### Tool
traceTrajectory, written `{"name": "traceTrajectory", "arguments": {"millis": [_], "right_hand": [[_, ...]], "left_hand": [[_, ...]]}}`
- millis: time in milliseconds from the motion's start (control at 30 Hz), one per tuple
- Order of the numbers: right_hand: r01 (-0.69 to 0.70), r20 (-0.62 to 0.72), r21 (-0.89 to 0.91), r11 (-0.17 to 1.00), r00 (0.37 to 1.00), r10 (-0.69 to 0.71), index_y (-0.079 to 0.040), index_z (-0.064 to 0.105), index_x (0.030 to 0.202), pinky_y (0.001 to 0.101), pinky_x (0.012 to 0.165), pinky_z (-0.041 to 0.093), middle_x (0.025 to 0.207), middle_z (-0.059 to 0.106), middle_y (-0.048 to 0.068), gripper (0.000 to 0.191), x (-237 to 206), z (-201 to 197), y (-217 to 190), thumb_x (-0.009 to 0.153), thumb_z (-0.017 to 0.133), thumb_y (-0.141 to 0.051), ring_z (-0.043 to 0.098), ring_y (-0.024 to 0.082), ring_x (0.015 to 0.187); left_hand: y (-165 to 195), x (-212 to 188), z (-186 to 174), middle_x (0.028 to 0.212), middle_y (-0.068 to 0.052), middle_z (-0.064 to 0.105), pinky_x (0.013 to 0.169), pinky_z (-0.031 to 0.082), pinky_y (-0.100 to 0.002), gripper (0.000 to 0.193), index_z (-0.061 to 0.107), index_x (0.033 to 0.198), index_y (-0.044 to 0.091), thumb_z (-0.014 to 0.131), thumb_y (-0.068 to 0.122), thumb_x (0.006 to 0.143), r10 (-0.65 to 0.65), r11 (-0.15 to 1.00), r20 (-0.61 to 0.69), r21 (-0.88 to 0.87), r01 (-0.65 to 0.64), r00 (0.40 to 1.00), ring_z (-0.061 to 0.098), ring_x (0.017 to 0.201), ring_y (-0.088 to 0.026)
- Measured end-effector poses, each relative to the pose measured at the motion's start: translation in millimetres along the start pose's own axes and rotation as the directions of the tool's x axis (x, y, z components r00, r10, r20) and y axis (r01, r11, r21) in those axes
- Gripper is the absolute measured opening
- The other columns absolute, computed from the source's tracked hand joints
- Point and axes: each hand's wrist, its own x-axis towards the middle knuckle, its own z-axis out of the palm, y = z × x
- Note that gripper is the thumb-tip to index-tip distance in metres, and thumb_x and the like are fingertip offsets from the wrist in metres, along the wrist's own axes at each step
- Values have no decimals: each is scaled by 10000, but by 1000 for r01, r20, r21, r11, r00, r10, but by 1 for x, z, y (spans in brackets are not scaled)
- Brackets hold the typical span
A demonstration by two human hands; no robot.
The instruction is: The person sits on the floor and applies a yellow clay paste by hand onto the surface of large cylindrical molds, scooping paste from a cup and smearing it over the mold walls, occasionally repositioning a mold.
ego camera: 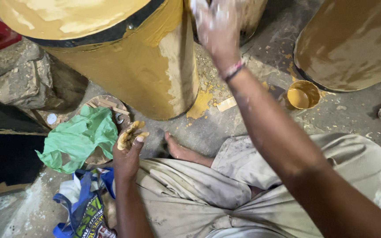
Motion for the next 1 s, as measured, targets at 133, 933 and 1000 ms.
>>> {"name": "traceTrajectory", "arguments": {"millis": [133,933,1000], "right_hand": [[151,-139,118,982,981,-134,52,569,1349,548,1191,415,1459,501,283,368,-58,-13,-88,1079,619,-192,538,428,1349],[229,44,45,972,972,-231,-35,678,1227,471,937,582,1256,630,169,242,-69,-33,-141,990,670,-85,685,354,1084],[201,166,83,976,963,-213,-51,698,1241,436,897,598,1226,642,161,253,-69,-39,-145,990,676,-71,697,324,1050]], "left_hand": [[5,8,3,1253,-90,685,1014,489,-322,505,609,1361,-21,728,239,945,31,999,-56,21,-30,998,633,1139,-177],[-7,9,4,1219,-95,716,969,514,-317,441,627,1349,-10,689,96,926,-21,999,-5,34,21,1000,662,1089,-170],[-7,9,4,1248,-89,697,981,519,-323,466,593,1359,-9,688,85,913,-20,999,10,-41,21,1000,668,1114,-174]]}}
